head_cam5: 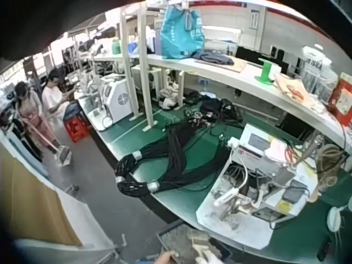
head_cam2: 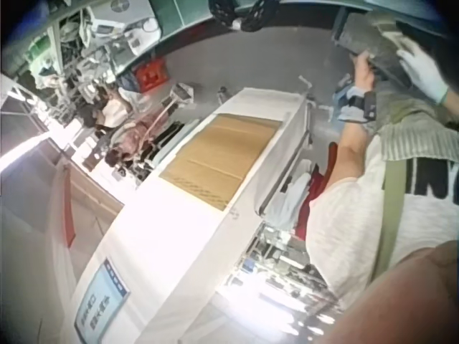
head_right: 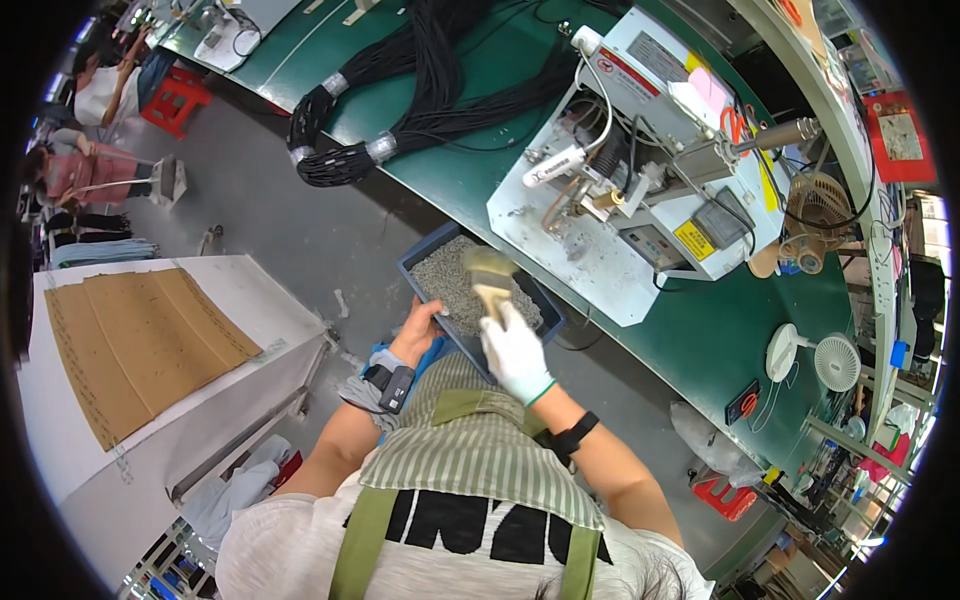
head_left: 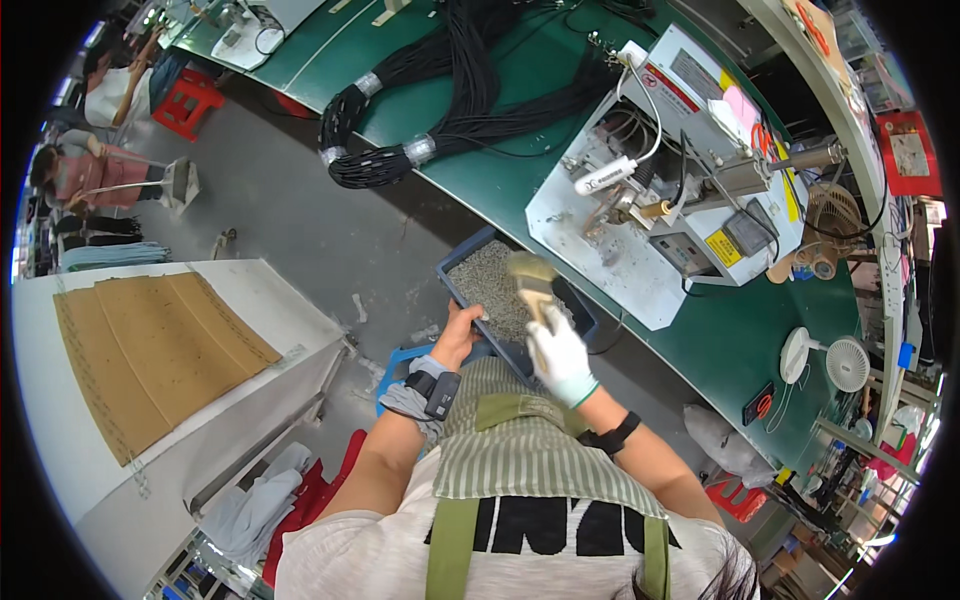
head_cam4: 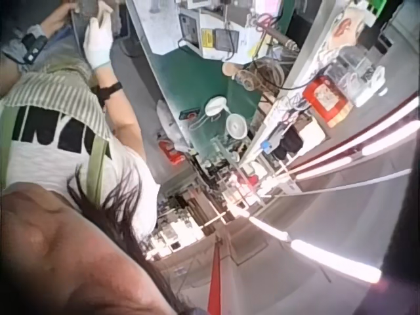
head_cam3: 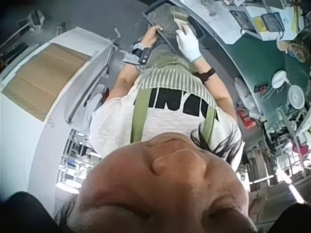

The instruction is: Sweep the floor and collect trash using a broom and dustpan in a production environment.

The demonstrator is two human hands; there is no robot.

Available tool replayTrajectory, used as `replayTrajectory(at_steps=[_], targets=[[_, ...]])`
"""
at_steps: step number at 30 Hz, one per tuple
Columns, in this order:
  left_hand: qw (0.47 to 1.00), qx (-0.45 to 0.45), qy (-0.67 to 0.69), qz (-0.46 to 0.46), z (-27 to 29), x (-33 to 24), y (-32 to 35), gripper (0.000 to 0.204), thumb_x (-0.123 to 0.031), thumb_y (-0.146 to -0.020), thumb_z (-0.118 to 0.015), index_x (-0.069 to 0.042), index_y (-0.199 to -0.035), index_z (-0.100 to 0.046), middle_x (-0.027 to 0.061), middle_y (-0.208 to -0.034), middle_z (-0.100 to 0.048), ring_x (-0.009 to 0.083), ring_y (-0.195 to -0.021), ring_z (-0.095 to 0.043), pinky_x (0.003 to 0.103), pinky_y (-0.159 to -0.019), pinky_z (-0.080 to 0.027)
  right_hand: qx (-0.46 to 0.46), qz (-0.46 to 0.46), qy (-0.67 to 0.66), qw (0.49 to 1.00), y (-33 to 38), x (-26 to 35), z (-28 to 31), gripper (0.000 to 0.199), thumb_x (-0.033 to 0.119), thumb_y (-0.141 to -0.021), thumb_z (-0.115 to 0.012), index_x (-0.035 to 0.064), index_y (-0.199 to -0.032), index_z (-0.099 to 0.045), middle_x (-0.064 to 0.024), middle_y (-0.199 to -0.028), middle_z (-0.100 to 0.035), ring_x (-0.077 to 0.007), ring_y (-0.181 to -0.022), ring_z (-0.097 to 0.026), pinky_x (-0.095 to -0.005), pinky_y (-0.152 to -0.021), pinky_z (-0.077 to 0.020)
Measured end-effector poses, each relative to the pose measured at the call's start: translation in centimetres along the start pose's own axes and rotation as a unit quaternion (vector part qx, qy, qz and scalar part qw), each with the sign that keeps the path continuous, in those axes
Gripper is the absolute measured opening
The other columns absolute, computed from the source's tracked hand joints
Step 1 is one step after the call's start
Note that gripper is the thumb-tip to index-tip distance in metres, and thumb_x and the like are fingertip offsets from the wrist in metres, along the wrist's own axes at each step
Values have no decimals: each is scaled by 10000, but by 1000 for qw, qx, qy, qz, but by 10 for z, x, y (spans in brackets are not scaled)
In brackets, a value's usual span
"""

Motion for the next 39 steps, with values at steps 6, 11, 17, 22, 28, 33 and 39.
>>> replayTrajectory(at_steps=[6,11,17,22,28,33,39], targets=[[1000,-5,13,-19,33,-24,5,616,-96,-724,-552,-120,-1293,-319,96,-1107,-506,265,-909,-569,466,-659,-524,-91,12,-56,994,-75,10,5,209,105,-808,-612,59,-1005,-561,-221,-1144,-521,-383,-909,-590,-419,-724,-515],[1000,-25,4,-19,45,-44,8,598,-82,-738,-541,-117,-1293,-320,95,-1111,-510,259,-944,-565,478,-697,-529,-25,-45,-23,998,-122,-13,-51,240,66,-800,-581,59,-1038,-551,-231,-1170,-505,-390,-946,-578,-421,-767,-507],[999,-11,-21,30,65,-65,2,588,-62,-745,-537,-120,-1289,-321,88,-1096,-519,248,-938,-565,458,-704,-526,-44,-58,124,990,-174,-32,-76,335,38,-754,-581,47,-1085,-530,-259,-1247,-447,-421,-1002,-549,-440,-824,-489],[998,-4,-45,43,63,-107,-13,429,-57,-736,-538,-119,-1140,-408,39,-903,-528,185,-791,-562,380,-632,-504,-114,-130,154,973,-200,-58,-74,293,35,-787,-550,49,-1078,-523,-263,-1250,-432,-423,-1069,-508,-436,-859,-475],[993,12,-90,73,75,-126,-23,342,-62,-732,-536,-110,-1063,-463,18,-818,-534,155,-716,-556,337,-582,-483,-147,-251,105,951,-191,-93,-36,263,49,-813,-538,49,-1076,-526,-264,-1237,-433,-434,-1024,-523,-441,-841,-481],[991,25,-84,101,74,-121,-40,349,-81,-754,-545,-126,-1084,-442,24,-859,-525,167,-768,-543,379,-622,-472,-129,-189,61,971,-153,-32,-55,238,50,-814,-555,44,-1052,-548,-263,-1186,-468,-432,-914,-571,-460,-765,-504],[986,13,-50,158,66,-97,-28,94,-124,-803,-542,-130,-895,-523,16,-795,-540,171,-767,-541,413,-648,-471,-126,-204,-21,971,-127,12,-39,211,69,-836,-557,41,-1045,-536,-242,-1125,-506,-410,-976,-545,-434,-803,-486]])
Point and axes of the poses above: each hand's wrist, its own y-axis away from the middle knuckle, its own z-axis out of the back of the hand, x = y × z, the point moved 7 cm from there along -y, towards the middle knuckle
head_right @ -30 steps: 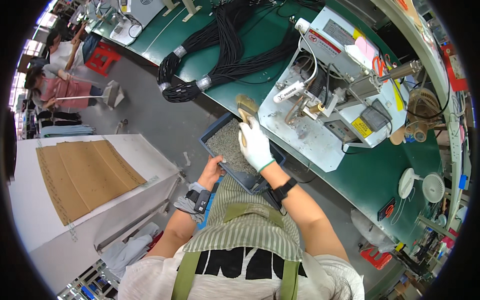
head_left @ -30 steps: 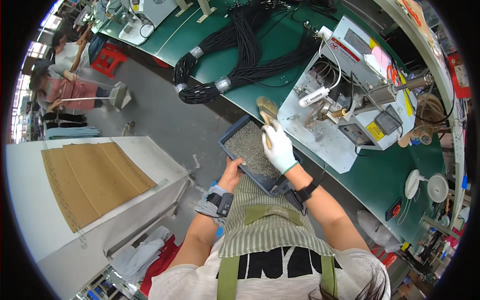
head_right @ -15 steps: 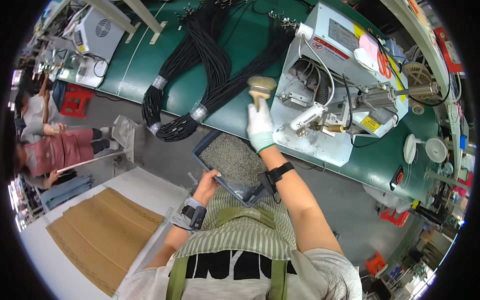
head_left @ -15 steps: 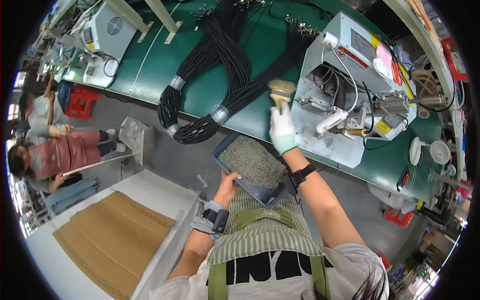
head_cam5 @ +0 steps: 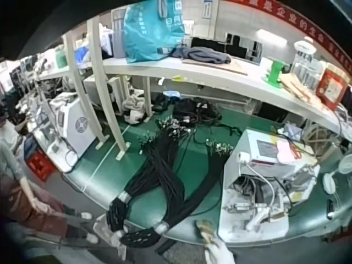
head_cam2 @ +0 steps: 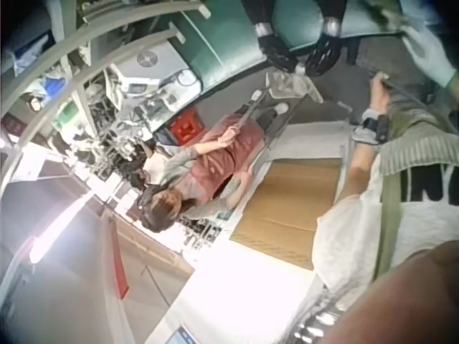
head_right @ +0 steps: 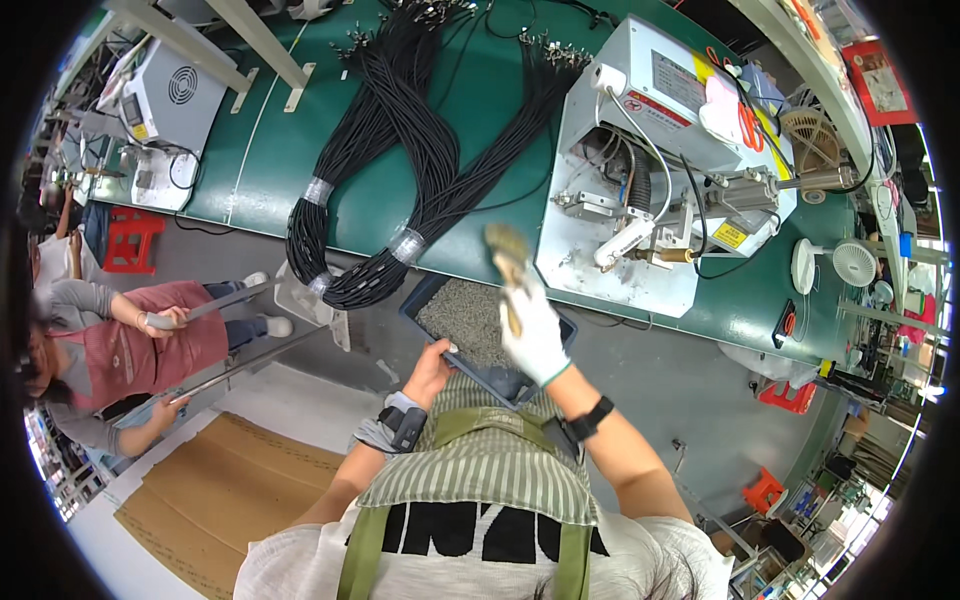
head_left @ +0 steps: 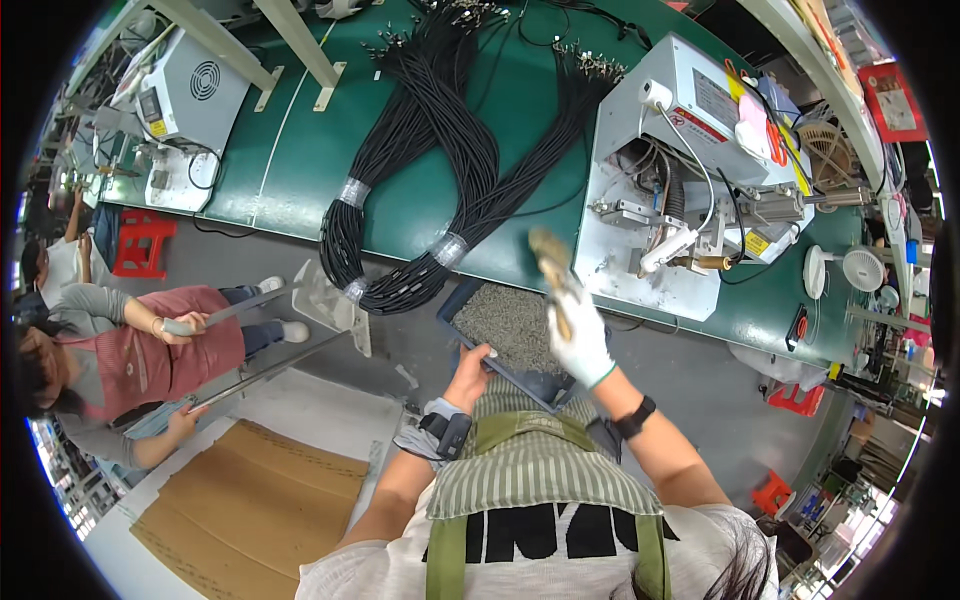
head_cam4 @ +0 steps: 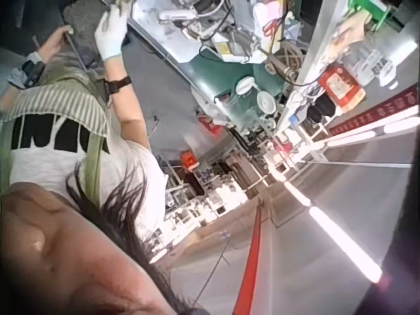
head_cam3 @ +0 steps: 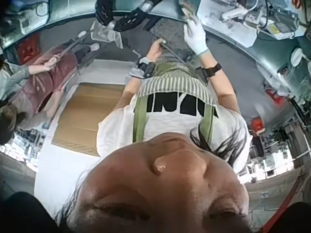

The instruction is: Sweep the floor and collect trash using a broom and dustpan in a production environment.

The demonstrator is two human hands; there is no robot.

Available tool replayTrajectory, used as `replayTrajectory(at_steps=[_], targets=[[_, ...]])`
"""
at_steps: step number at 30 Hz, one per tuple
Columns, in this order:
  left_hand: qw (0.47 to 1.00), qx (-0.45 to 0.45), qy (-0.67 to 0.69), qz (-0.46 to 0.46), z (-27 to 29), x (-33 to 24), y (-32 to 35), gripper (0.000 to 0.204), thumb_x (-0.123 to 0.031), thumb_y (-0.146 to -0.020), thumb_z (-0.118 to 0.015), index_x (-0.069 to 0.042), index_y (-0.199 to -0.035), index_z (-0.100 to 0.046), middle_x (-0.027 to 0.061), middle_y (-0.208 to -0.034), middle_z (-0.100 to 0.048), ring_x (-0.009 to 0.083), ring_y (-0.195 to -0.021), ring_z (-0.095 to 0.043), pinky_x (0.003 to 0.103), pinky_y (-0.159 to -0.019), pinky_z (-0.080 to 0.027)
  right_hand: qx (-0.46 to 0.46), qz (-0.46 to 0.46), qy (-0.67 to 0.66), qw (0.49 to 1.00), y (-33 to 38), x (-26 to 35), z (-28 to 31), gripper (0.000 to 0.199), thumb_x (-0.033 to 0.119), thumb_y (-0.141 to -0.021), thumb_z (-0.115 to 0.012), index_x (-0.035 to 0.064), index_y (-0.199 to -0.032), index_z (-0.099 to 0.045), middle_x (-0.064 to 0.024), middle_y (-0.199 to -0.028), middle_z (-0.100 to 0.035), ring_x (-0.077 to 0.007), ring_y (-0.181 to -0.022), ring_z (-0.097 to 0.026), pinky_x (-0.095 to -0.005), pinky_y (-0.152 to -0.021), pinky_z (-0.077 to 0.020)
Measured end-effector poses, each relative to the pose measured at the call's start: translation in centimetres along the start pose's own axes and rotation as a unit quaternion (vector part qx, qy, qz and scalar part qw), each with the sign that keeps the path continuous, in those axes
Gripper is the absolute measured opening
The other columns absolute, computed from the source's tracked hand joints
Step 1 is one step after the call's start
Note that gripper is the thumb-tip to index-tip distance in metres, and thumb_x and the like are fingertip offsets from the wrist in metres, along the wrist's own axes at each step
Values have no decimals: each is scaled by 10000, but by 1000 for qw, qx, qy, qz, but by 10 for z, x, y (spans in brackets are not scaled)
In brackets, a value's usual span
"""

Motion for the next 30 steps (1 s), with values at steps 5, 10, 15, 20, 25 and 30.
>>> replayTrajectory(at_steps=[5,10,15,20,25,30], targets=[[998,46,14,28,17,16,-31,447,-121,-775,-565,-198,-1163,-359,24,-955,-496,191,-846,-528,449,-674,-462,-29,17,71,997,-42,-31,-2,198,55,-816,-576,44,-1013,-555,-225,-1130,-518,-399,-972,-566,-413,-811,-495],[999,41,-2,-8,10,3,-21,447,-122,-779,-561,-195,-1168,-353,19,-952,-495,189,-836,-528,438,-649,-472,49,7,27,998,26,10,-2,203,73,-801,-596,42,-997,-552,-237,-1084,-540,-406,-898,-582,-415,-772,-503],[999,37,-12,-22,-3,-1,-12,452,-104,-782,-551,-183,-1177,-347,25,-956,-497,187,-825,-533,424,-623,-488,0,47,17,999,-7,12,21,199,64,-790,-604,56,-984,-561,-228,-1116,-530,-387,-921,-589,-401,-777,-510],[999,29,-17,-42,-10,-9,1,474,-88,-781,-548,-174,-1196,-338,35,-957,-500,182,-809,-537,408,-611,-499,45,39,3,998,16,22,14,193,44,-789,-595,57,-980,-567,-224,-1136,-528,-389,-962,-585,-390,-810,-506],[998,24,-35,-42,-10,-11,10,504,-87,-779,-552,-169,-1222,-327,38,-955,-502,177,-799,-541,390,-596,-503,89,19,-1,996,12,4,-9,195,47,-797,-587,53,-990,-559,-229,-1145,-523,-391,-962,-578,-400,-816,-498],[997,32,-52,-47,-10,-7,11,539,-82,-771,-560,-165,-1243,-315,41,-963,-501,182,-810,-549,388,-597,-515,-31,114,59,991,-28,-25,-18,190,94,-810,-583,42,-991,-559,-239,-1139,-519,-400,-886,-589,-414,-743,-512]])
Point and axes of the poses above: each hand's wrist, its own y-axis away from the middle knuckle, its own z-axis out of the back of the hand, x = y × z, the point moved 7 cm from there along -y, towards the middle knuckle
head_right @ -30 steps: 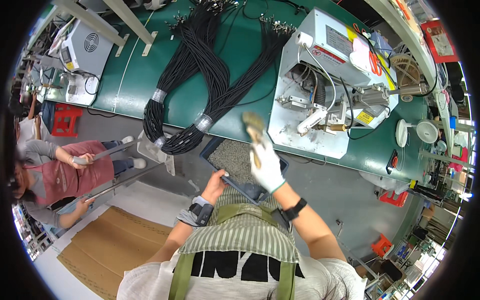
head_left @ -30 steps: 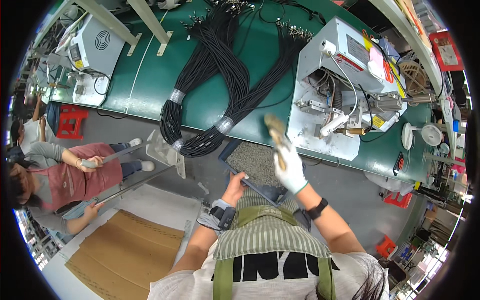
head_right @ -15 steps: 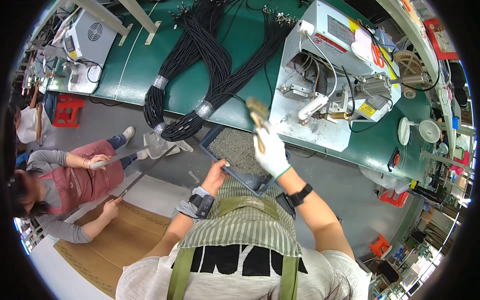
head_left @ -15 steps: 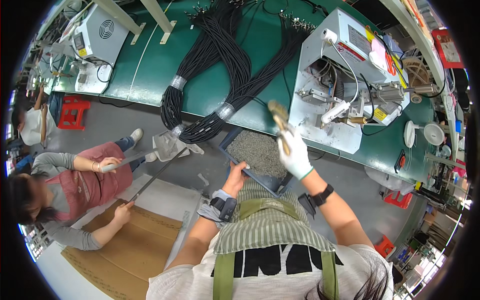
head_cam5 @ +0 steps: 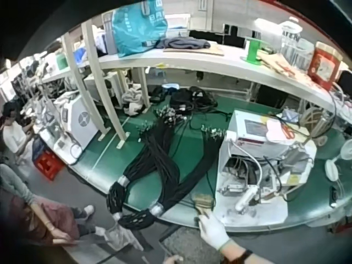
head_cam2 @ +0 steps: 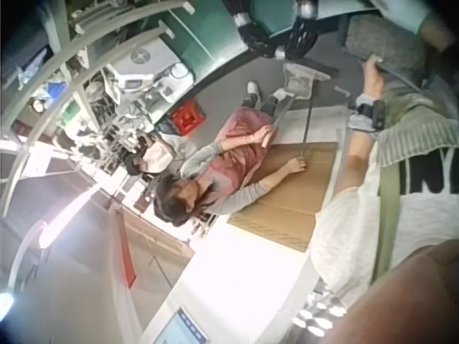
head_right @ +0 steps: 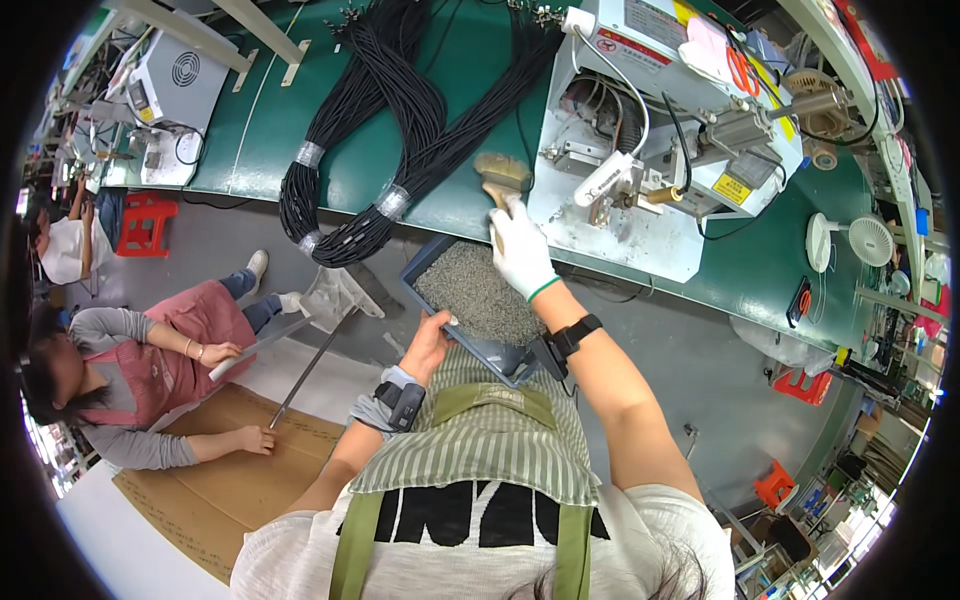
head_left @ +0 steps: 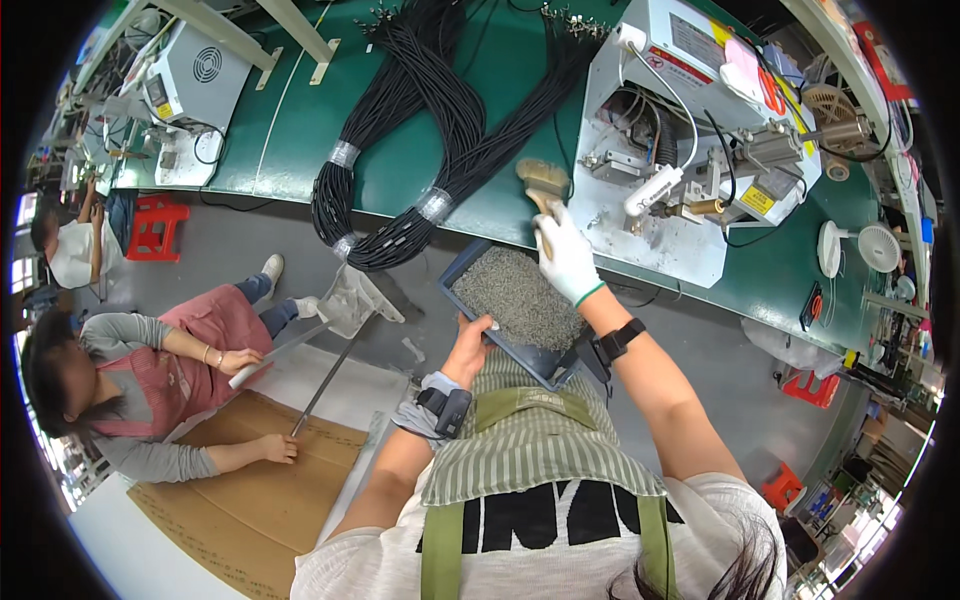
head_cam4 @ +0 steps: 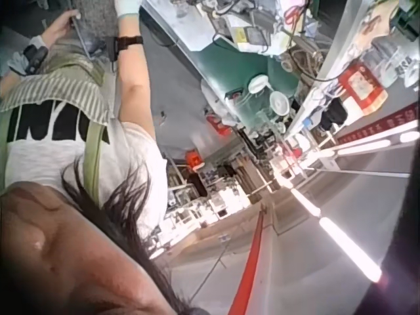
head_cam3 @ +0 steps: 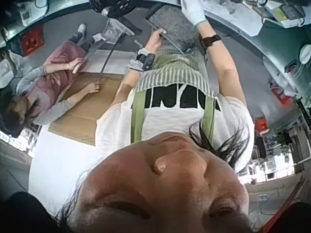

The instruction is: Sweep the floor and collect trash using a broom and dustpan in a production environment.

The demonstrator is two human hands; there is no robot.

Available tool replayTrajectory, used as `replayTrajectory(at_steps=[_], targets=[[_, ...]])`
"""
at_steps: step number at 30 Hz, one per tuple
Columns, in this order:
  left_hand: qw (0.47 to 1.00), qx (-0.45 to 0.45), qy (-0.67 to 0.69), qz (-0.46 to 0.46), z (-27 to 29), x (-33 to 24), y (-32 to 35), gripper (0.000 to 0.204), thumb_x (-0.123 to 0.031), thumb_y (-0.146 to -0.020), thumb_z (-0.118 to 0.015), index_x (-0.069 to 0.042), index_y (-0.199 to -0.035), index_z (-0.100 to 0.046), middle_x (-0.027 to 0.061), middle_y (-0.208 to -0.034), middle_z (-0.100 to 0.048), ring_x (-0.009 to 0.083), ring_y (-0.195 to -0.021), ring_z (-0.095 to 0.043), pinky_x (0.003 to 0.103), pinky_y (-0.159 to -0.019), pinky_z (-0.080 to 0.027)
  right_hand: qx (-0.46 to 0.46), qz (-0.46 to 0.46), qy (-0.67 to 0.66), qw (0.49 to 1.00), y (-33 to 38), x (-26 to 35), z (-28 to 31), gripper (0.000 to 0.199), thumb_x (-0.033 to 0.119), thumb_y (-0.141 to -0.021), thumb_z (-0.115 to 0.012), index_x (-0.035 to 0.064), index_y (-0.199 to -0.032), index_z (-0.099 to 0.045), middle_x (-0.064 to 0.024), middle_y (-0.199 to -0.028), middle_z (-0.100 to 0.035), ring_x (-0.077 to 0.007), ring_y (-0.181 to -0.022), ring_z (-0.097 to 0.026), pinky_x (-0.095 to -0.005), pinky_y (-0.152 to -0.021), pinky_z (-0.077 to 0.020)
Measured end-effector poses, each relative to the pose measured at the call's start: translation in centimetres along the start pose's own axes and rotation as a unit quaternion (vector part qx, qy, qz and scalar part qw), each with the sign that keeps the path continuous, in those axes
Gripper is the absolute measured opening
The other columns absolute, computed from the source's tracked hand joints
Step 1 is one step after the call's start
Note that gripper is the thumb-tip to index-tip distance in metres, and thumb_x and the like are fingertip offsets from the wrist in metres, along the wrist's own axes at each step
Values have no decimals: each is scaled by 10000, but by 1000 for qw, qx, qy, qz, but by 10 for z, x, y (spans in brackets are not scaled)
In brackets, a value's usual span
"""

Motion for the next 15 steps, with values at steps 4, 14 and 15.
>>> replayTrajectory(at_steps=[4,14,15], targets=[[1000,-16,-3,-3,13,-1,4,551,-82,-767,-562,-166,-1249,-309,47,-983,-498,192,-840,-549,410,-623,-523,79,-58,-58,993,44,13,17,204,42,-791,-592,58,-991,-556,-227,-1168,-515,-397,-980,-566,-404,-812,-501],[999,44,-8,28,-21,11,-20,527,-70,-756,-549,-171,-1227,-337,52,-1031,-497,211,-908,-544,465,-689,-525,39,-165,5,986,80,-4,65,204,48,-765,-621,61,-966,-592,-226,-1128,-543,-394,-978,-585,-395,-811,-512],[998,50,-15,32,-26,10,-21,527,-70,-756,-549,-171,-1227,-337,52,-1031,-497,211,-908,-544,465,-689,-525,32,-172,9,985,87,-4,71,204,48,-765,-621,61,-966,-592,-226,-1128,-543,-394,-978,-585,-395,-811,-512]])
Point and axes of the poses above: each hand's wrist, its own y-axis away from the middle knuckle, its own z-axis out of the back of the hand, x = y × z, the point moved 7 cm from there along -y, towards the middle knuckle
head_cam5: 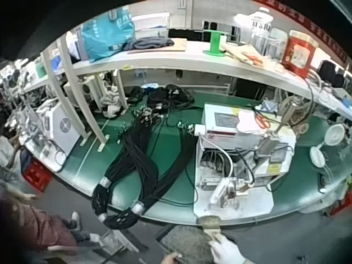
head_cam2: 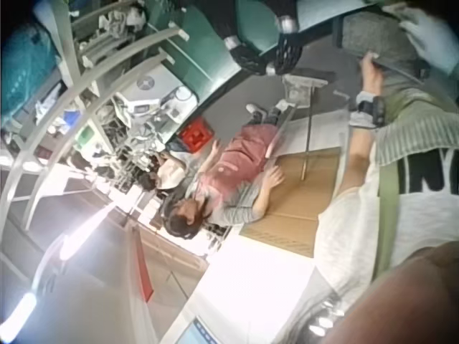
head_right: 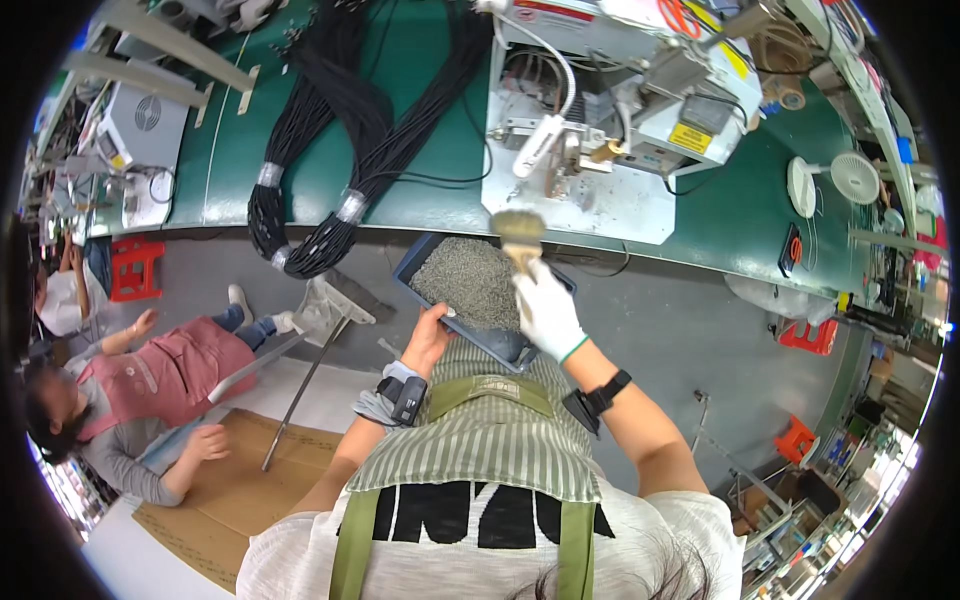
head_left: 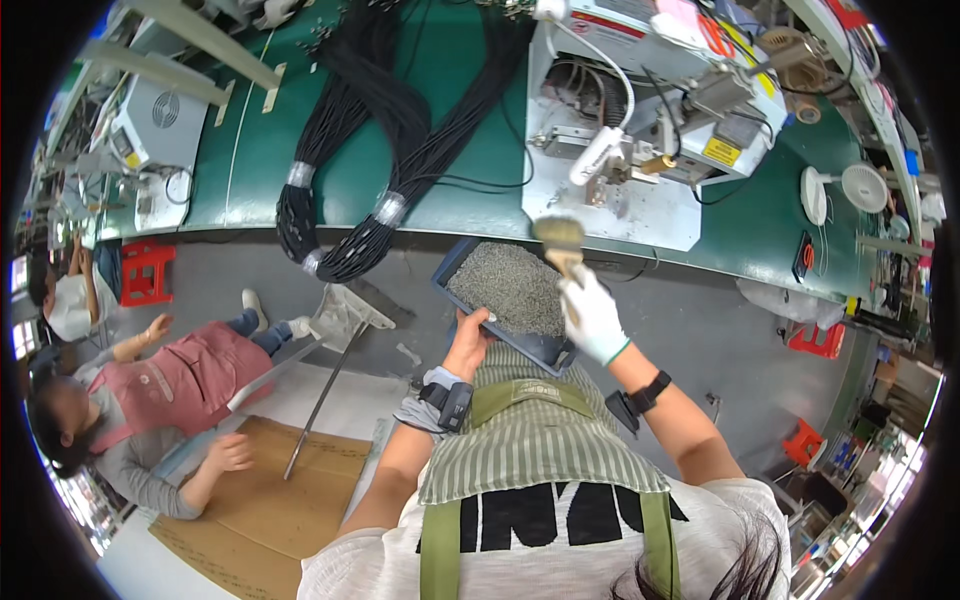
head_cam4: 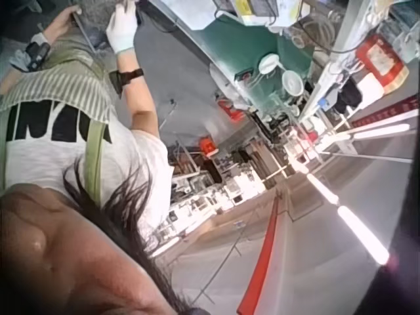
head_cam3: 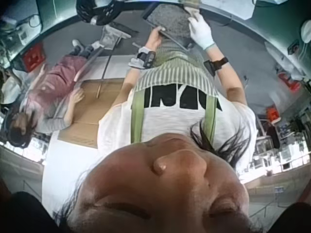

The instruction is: Sweep the floor and collect trash using a broom and dustpan in a production environment.

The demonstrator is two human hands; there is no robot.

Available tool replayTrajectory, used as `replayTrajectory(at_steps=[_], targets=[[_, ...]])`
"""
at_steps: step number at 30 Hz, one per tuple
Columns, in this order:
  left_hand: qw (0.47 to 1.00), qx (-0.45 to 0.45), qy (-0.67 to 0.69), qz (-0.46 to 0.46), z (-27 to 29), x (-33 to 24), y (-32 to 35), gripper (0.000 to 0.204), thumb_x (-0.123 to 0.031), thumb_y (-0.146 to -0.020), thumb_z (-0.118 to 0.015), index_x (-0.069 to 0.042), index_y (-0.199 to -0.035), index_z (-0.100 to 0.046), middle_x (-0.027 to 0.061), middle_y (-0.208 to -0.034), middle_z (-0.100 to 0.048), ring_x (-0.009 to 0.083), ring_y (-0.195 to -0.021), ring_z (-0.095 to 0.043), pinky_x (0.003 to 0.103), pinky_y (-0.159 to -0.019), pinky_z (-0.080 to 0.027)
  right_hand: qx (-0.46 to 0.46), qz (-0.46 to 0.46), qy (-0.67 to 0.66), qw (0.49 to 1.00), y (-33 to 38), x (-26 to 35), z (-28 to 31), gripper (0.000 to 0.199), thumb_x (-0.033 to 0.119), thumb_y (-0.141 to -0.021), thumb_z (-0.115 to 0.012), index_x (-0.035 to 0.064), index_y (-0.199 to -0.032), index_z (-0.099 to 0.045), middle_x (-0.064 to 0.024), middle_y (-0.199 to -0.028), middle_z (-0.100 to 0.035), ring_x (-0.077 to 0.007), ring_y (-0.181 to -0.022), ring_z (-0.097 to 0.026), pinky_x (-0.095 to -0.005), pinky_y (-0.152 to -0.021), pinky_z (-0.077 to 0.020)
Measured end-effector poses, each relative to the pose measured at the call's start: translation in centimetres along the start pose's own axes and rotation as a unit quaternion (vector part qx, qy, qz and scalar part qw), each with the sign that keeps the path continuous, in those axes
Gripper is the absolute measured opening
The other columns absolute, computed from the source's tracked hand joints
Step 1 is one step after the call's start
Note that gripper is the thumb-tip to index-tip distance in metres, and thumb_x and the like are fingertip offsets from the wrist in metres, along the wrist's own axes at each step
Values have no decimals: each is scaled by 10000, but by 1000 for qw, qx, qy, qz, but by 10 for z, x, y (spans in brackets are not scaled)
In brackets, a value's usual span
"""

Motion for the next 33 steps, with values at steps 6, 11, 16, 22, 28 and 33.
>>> replayTrajectory(at_steps=[6,11,16,22,28,33], targets=[[999,-15,5,37,5,9,-9,452,-54,-757,-539,-170,-1169,-393,39,-966,-513,196,-845,-555,457,-673,-524,-94,18,-19,995,23,-22,62,140,-7,-790,-568,35,-922,-590,-184,-1067,-582,-319,-961,-602,-362,-833,-495],[997,-58,-1,41,11,17,-5,263,-67,-769,-544,-144,-1011,-472,18,-821,-531,164,-736,-555,396,-580,-494,-176,-98,-246,948,-31,-112,85,137,-21,-810,-562,21,-937,-593,-156,-1002,-613,-277,-993,-592,-334,-847,-467],[997,-55,-45,23,-12,32,15,126,-78,-781,-546,-123,-887,-496,1,-721,-526,143,-667,-541,339,-529,-445,-155,87,-172,969,-94,-117,58,157,5,-804,-582,31,-958,-591,-152,-1092,-590,-296,-996,-592,-352,-851,-477],[994,-105,-26,-2,-35,48,51,46,-124,-813,-517,-93,-804,-550,28,-733,-562,178,-713,-551,363,-636,-445,-47,146,-165,974,-61,-111,49,210,83,-817,-584,61,-1026,-580,-160,-1167,-545,-328,-995,-590,-372,-841,-499],[997,-83,-2,8,-54,57,36,36,-104,-802,-544,-90,-790,-575,9,-708,-567,144,-636,-543,318,-524,-421,-48,171,-171,969,-70,-118,78,175,38,-800,-582,42,-975,-584,-167,-1123,-563,-325,-980,-597,-355,-850,-497],[995,-104,-7,0,-50,60,46,43,-105,-794,-549,-81,-779,-582,17,-704,-570,150,-653,-550,330,-567,-459,-104,107,-283,948,-71,-106,77,149,6,-824,-544,11,-971,-563,-160,-1063,-588,-248,-958,-608,-312,-818,-495]])
Point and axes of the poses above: each hand's wrist, its own y-axis away from the middle knuckle, its own z-axis out of the back of the hand, x = y × z, the point moved 7 cm from there along -y, towards the middle knuckle
